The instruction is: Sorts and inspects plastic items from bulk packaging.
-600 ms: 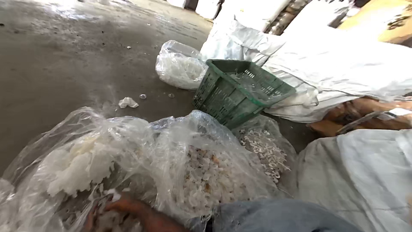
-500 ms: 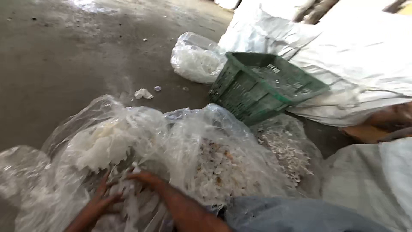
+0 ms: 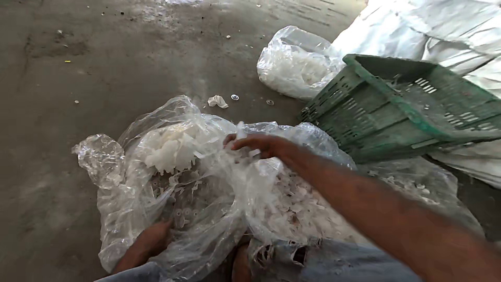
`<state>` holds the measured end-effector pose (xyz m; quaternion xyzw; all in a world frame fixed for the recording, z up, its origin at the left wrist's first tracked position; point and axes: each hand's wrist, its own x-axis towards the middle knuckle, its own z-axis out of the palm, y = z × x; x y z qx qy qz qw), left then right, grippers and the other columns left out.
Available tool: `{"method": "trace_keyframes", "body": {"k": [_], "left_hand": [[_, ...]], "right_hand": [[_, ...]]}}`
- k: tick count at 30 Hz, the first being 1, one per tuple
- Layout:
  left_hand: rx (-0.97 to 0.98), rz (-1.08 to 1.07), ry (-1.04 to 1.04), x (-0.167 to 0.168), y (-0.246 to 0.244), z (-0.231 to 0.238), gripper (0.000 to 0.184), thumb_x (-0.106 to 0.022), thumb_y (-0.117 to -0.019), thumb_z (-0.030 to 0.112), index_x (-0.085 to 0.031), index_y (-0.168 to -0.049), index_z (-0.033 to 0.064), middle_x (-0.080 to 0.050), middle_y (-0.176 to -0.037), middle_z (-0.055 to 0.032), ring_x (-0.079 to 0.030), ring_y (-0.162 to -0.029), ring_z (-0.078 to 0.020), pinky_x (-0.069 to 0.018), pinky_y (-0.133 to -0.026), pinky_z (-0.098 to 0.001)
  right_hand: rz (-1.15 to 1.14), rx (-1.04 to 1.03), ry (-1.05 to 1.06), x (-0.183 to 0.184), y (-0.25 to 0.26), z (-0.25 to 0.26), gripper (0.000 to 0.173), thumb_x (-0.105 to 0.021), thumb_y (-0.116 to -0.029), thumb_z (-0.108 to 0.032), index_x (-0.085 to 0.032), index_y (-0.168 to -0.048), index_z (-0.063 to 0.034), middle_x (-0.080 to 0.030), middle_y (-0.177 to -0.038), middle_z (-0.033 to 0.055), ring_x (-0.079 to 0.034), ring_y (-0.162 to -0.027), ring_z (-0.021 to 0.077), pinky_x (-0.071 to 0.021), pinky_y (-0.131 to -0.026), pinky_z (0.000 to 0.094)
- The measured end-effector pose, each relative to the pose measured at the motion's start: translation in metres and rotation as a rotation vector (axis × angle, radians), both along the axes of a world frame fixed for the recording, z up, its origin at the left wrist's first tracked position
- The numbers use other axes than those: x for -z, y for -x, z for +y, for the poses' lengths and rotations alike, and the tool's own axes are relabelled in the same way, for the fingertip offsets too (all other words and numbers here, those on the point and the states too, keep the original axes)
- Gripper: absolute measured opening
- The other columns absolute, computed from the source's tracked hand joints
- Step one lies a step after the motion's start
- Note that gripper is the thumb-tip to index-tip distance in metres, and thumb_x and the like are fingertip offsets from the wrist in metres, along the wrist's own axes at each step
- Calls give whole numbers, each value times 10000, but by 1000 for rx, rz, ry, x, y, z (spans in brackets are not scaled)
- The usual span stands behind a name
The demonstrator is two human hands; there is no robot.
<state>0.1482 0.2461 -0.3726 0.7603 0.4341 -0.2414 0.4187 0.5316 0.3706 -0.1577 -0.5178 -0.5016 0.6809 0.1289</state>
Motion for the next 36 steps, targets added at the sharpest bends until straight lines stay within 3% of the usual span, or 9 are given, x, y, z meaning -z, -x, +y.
{"method": "trace_keyframes", "body": {"k": [7,11,13,16,19,23,27,32,36], "left_hand": [[20,66,71,-13,-1,-11,473,-576,-1018,377,-564,-1431,148,-633,-1354,-189,-608,-1248,-405,-484,-1001,-650],[157,-20,173,-6,-4,-9,422,-611,-1004,404,-659,-1307,114,-706,-1154,-209,-663,-1105,-418,-491,-942,-669],[176,-64,195,-4,-5,-3,425,-623,-997,418,-679,-1279,106,-721,-1094,-206,-681,-1043,-413,-498,-916,-668],[77,-204,131,-28,-4,15,424,-616,-1011,367,-647,-1336,96,-701,-1204,-190,-680,-1103,-380,-502,-978,-636],[-115,-314,-35,-54,-2,47,385,-566,-1040,263,-616,-1374,78,-659,-1302,-168,-669,-1132,-322,-511,-1022,-534],[-183,-304,-224,-49,-2,100,319,-488,-1051,125,-653,-1315,54,-673,-1280,-161,-644,-1205,-294,-481,-1082,-495],[-94,-65,-263,-21,-1,122,319,-483,-1045,161,-625,-1325,104,-649,-1311,-147,-629,-1222,-325,-497,-1038,-552],[-164,310,-289,-10,34,100,399,-442,-1043,177,-498,-1424,73,-655,-1258,-224,-655,-1153,-422,-530,-919,-612],[-374,311,-251,-12,53,96,444,-562,-1013,246,-499,-1421,81,-678,-1207,-213,-667,-1133,-401,-538,-933,-587]], "right_hand": [[-261,-61,98,-113,-128,-70,365,-734,-790,-286,-666,-1117,-138,-712,-888,73,-699,-694,166,-612,-607,332],[-605,-34,172,-120,-175,-129,265,-688,-887,-165,-654,-1143,-102,-702,-1026,91,-678,-843,190,-574,-706,342],[-831,-166,198,-88,-198,-148,353,-732,-940,-196,-645,-1263,-83,-688,-1118,162,-670,-966,285,-560,-835,472],[-1164,-477,384,-47,-218,-151,813,-774,-903,-473,-412,-1585,-219,-550,-1449,249,-560,-1296,447,-483,-998,649],[-1245,-716,251,-33,-184,-115,577,-722,-965,-387,-577,-1445,-102,-629,-1327,274,-584,-1258,463,-431,-1062,643],[-958,-713,-166,4,-95,-50,338,-645,-1009,-390,-719,-1204,-123,-734,-1059,112,-704,-984,298,-536,-936,567],[-682,-697,-338,67,21,9,337,-638,-1021,-323,-693,-1265,-98,-728,-1130,132,-711,-1009,291,-546,-955,555],[-611,-503,-376,176,115,38,384,-637,-1012,-243,-635,-1335,-34,-647,-1308,214,-622,-1232,366,-476,-1065,566],[-728,-235,-341,236,142,14,406,-675,-945,-146,-611,-1341,-82,-564,-1378,217,-636,-1178,384,-554,-966,556]]}}
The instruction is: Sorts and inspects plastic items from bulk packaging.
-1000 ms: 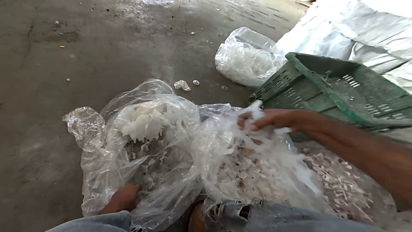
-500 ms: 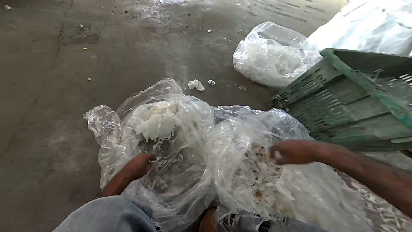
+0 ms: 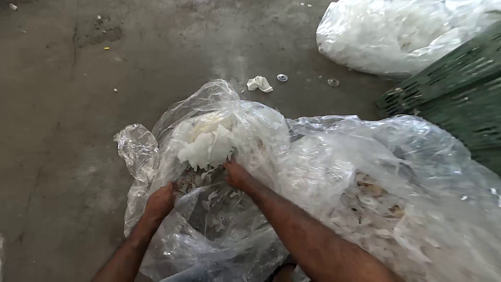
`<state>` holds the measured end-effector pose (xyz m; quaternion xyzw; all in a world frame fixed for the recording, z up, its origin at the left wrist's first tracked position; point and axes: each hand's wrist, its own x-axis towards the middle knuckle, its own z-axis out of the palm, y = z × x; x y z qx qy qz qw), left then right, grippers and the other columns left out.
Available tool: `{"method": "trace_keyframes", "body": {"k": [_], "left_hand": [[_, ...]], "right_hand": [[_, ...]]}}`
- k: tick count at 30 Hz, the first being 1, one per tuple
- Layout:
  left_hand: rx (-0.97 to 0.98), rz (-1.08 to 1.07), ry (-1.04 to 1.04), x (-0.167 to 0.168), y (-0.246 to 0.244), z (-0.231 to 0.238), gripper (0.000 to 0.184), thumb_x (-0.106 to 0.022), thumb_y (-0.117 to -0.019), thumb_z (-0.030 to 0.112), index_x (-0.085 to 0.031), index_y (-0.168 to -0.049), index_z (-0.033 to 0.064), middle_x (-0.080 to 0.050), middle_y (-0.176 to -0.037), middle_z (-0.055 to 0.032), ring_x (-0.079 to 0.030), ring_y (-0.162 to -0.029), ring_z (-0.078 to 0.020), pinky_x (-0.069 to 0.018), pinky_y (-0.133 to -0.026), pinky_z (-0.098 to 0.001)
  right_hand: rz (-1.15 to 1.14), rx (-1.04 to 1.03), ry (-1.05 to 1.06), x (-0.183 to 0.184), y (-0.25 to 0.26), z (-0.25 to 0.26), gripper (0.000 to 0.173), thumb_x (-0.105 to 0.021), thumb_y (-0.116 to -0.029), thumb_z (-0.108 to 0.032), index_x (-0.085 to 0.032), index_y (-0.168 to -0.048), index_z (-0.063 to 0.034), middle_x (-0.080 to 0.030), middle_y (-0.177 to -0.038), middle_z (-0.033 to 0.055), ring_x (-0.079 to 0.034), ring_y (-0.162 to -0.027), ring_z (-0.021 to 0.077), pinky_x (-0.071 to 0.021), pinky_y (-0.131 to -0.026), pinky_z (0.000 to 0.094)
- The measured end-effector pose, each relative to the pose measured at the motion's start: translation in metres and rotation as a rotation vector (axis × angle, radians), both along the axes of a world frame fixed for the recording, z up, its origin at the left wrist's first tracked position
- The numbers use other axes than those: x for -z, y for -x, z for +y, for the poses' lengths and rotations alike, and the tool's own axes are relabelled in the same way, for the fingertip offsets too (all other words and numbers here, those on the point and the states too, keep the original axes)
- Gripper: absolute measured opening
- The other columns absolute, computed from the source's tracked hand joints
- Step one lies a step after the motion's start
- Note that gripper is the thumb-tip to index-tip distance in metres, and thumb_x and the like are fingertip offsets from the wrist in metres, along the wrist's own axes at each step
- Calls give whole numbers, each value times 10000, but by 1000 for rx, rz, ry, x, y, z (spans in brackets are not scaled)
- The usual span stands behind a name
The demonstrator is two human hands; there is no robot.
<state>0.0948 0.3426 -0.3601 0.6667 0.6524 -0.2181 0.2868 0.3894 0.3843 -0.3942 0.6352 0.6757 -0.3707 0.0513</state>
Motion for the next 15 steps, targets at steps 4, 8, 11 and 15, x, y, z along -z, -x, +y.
{"method": "trace_keyframes", "body": {"k": [4,8,11,15], "left_hand": [[-2,-27,-45,4,-13,8,718,-710,-928,266,-370,-1538,99,-569,-1412,-204,-674,-1119,-399,-557,-914,-581],[-59,-28,-11,15,-24,21,998,-813,-839,397,-257,-1575,16,-411,-1532,-249,-653,-1156,-406,-568,-934,-547],[-121,-33,-19,18,-21,33,1094,-847,-778,496,-280,-1562,-16,-397,-1534,-276,-594,-1249,-423,-540,-988,-554],[0,47,-28,24,-16,43,1157,-814,-716,653,-318,-1586,73,-441,-1530,-241,-443,-1407,-423,-433,-1085,-595]], "right_hand": [[-47,-47,-63,11,6,-7,276,-653,-929,-96,-666,-1203,-66,-654,-1216,183,-659,-1114,363,-569,-889,569],[118,-63,25,2,13,-10,385,-645,-923,-88,-554,-1298,-78,-698,-999,159,-710,-899,334,-585,-789,555],[200,114,41,11,20,-16,381,-629,-942,-79,-588,-1319,-47,-682,-1113,188,-686,-1019,342,-565,-898,541],[235,177,46,16,49,-22,445,-629,-983,-214,-568,-1391,-46,-621,-1332,200,-631,-1212,337,-519,-1030,526]]}}
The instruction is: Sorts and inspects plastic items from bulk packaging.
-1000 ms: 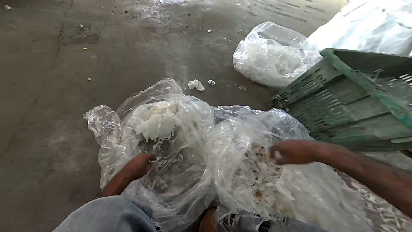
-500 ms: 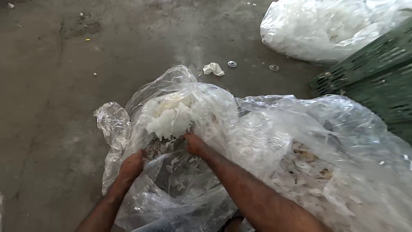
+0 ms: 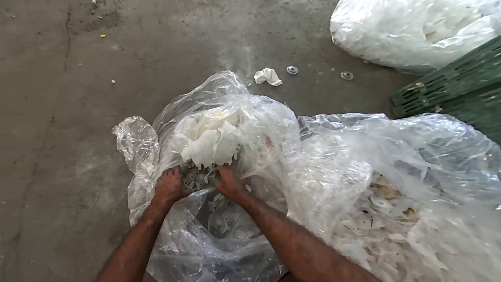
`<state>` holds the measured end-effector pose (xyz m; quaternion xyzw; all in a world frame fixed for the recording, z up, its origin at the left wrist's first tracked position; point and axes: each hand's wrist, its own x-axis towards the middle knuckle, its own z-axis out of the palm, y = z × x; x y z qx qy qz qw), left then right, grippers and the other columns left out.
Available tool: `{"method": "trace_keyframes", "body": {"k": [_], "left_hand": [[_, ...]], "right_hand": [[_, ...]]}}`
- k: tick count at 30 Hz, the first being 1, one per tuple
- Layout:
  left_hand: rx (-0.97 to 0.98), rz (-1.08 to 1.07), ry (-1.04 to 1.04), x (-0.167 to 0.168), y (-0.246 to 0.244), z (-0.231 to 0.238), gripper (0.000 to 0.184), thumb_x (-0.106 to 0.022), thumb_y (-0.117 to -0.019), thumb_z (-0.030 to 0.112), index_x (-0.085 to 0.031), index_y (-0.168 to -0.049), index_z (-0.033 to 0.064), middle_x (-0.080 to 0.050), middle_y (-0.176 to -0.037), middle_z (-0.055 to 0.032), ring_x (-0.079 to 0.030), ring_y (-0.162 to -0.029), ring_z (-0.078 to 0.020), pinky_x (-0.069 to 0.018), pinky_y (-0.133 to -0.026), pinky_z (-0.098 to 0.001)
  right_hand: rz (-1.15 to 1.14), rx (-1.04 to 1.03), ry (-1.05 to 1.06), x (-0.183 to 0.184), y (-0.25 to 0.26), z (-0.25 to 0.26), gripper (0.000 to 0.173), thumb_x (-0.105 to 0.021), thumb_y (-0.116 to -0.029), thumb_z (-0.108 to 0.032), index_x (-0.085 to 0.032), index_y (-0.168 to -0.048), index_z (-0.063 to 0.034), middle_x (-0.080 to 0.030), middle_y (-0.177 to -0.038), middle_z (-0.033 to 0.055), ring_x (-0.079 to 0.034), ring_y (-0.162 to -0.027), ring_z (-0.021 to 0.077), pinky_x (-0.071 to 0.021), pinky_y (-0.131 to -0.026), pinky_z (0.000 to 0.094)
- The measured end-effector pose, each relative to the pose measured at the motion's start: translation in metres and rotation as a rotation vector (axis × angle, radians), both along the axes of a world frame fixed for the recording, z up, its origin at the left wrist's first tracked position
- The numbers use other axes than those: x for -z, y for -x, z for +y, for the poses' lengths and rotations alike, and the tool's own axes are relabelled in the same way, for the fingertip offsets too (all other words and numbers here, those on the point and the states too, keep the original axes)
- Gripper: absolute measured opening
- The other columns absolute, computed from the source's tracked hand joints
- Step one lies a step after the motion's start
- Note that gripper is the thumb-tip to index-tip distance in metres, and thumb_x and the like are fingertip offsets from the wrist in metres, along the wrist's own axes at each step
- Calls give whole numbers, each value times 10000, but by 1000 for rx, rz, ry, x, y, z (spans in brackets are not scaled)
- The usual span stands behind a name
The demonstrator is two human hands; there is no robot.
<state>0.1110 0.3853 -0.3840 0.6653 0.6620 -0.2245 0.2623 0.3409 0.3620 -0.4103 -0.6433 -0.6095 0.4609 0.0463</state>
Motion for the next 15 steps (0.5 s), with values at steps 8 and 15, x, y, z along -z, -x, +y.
{"method": "trace_keyframes", "body": {"k": [8,15], "left_hand": [[-81,-356,-188,-36,14,-15,576,-750,-923,344,-570,-1440,166,-641,-1320,-145,-644,-1173,-337,-522,-1003,-571],[-421,-27,-198,-12,56,-16,1341,-826,-678,719,-138,-1637,84,-485,-1496,-267,-520,-1342,-449,-454,-1058,-638]], "right_hand": [[207,142,64,0,46,1,404,-549,-1058,-341,-602,-1365,-86,-691,-1206,159,-684,-1087,301,-543,-964,530],[33,13,-129,2,64,4,372,-589,-990,-239,-666,-1339,-134,-707,-1194,132,-683,-1098,299,-547,-965,528]]}}
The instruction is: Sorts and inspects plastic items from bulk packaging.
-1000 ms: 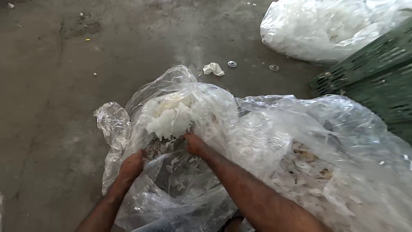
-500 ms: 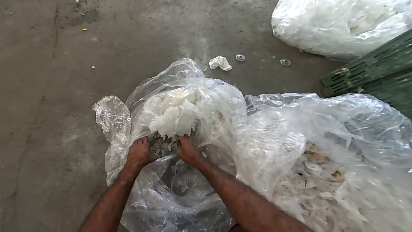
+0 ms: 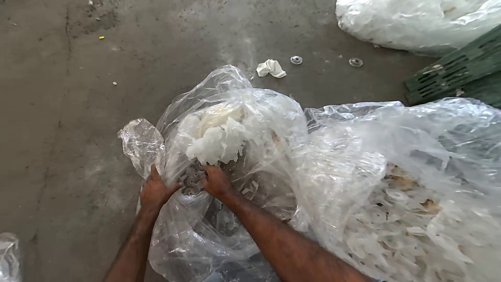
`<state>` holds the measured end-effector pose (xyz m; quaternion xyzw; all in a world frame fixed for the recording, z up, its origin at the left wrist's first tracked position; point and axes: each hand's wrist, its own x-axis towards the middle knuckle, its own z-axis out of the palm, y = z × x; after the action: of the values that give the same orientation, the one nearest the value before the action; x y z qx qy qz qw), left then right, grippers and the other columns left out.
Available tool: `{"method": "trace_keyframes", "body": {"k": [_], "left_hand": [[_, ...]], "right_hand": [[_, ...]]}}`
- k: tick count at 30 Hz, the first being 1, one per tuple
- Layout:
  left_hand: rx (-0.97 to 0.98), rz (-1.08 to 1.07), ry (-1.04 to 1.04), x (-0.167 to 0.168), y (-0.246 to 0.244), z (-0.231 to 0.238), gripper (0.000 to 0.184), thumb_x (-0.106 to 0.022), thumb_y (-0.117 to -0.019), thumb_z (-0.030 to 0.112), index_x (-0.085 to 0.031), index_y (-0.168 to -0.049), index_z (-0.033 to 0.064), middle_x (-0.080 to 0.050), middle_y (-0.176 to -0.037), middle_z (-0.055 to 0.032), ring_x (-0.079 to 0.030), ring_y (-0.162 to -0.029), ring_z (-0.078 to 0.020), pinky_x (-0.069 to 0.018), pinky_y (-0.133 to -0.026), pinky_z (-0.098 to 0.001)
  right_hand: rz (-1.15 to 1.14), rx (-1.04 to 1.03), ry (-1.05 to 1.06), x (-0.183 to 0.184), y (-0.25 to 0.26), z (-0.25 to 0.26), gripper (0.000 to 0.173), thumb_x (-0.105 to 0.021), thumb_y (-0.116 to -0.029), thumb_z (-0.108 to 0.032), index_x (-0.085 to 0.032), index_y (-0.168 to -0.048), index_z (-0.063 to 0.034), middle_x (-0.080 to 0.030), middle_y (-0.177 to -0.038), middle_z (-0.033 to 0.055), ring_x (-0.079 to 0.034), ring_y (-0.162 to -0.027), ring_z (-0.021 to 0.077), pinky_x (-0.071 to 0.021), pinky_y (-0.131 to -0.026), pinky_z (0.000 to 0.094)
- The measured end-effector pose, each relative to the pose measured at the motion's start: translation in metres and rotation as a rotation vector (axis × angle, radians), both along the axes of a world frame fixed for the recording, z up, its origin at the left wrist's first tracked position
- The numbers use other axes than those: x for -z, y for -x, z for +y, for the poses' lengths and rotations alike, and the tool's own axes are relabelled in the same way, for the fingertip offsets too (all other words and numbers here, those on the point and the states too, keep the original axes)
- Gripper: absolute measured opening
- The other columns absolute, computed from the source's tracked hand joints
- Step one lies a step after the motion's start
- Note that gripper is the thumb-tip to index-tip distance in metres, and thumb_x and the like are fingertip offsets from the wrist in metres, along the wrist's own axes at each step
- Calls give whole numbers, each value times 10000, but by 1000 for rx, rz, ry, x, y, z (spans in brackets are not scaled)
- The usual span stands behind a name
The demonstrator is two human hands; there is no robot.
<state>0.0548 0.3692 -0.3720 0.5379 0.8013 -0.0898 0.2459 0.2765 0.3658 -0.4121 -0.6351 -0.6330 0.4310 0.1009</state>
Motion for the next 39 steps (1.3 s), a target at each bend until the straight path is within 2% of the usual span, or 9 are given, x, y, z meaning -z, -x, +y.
{"method": "trace_keyframes", "body": {"k": [5,7,12,16,20,23,28,34,39], "left_hand": [[-232,-442,141,8,8,2,641,-762,-871,262,-515,-1412,21,-650,-1220,-241,-650,-1106,-359,-533,-928,-572],[-361,-706,73,-7,2,-4,480,-698,-915,175,-548,-1332,-8,-662,-1091,-187,-662,-945,-262,-566,-794,-462],[-439,-1022,21,-59,-44,-17,463,-648,-916,101,-502,-1347,12,-680,-982,-118,-685,-824,-175,-593,-692,-355],[-369,-1168,-62,-85,-68,-23,416,-628,-894,84,-509,-1283,-1,-703,-917,-80,-708,-779,-138,-618,-683,-315],[-325,-1060,-144,-84,-71,-4,403,-623,-963,112,-525,-1338,3,-701,-997,-112,-701,-837,-168,-609,-725,-348],[-219,-1066,-100,-95,-69,-8,467,-633,-885,103,-523,-1330,15,-701,-1005,-93,-705,-844,-157,-612,-721,-337],[-51,-898,-1,-113,-46,0,453,-674,-824,138,-575,-1258,53,-698,-957,-44,-693,-813,-120,-597,-698,-319],[170,-242,120,-70,25,8,514,-713,-895,295,-599,-1326,41,-658,-1219,-232,-635,-1153,-383,-485,-980,-621],[130,-115,65,-52,44,-18,1053,-847,-790,471,-278,-1596,104,-538,-1421,-285,-584,-1255,-455,-477,-1023,-646]], "right_hand": [[416,275,282,4,12,-6,539,-434,-1090,-467,-495,-1527,-157,-604,-1415,175,-612,-1259,331,-482,-1066,555],[539,362,347,3,13,-8,578,-354,-1101,-505,-495,-1525,-138,-538,-1499,168,-546,-1342,335,-438,-1101,569],[692,524,582,-11,0,-9,824,-382,-947,-801,-554,-1471,-188,-551,-1471,168,-527,-1348,337,-440,-1086,586],[886,543,709,-18,-27,-8,791,-537,-897,-777,-548,-1440,-201,-595,-1380,135,-575,-1261,284,-484,-1033,531],[1237,498,744,-10,-38,-20,507,-511,-1009,-590,-607,-1315,-197,-691,-1140,55,-676,-1033,185,-575,-899,411],[1344,639,776,-4,-36,-26,448,-491,-1046,-477,-579,-1356,-166,-690,-1125,84,-685,-992,204,-585,-858,421],[1559,600,839,6,-43,-29,299,-501,-1035,-379,-577,-1197,-139,-717,-992,99,-704,-782,178,-584,-627,311],[1642,407,910,9,-81,-62,353,-366,-1075,-328,-518,-1368,-205,-710,-1086,127,-695,-720,167,-551,-544,246],[1645,308,875,-5,-131,-68,373,-549,-1014,-352,-572,-1364,-226,-694,-1163,150,-704,-759,187,-572,-574,259]]}}
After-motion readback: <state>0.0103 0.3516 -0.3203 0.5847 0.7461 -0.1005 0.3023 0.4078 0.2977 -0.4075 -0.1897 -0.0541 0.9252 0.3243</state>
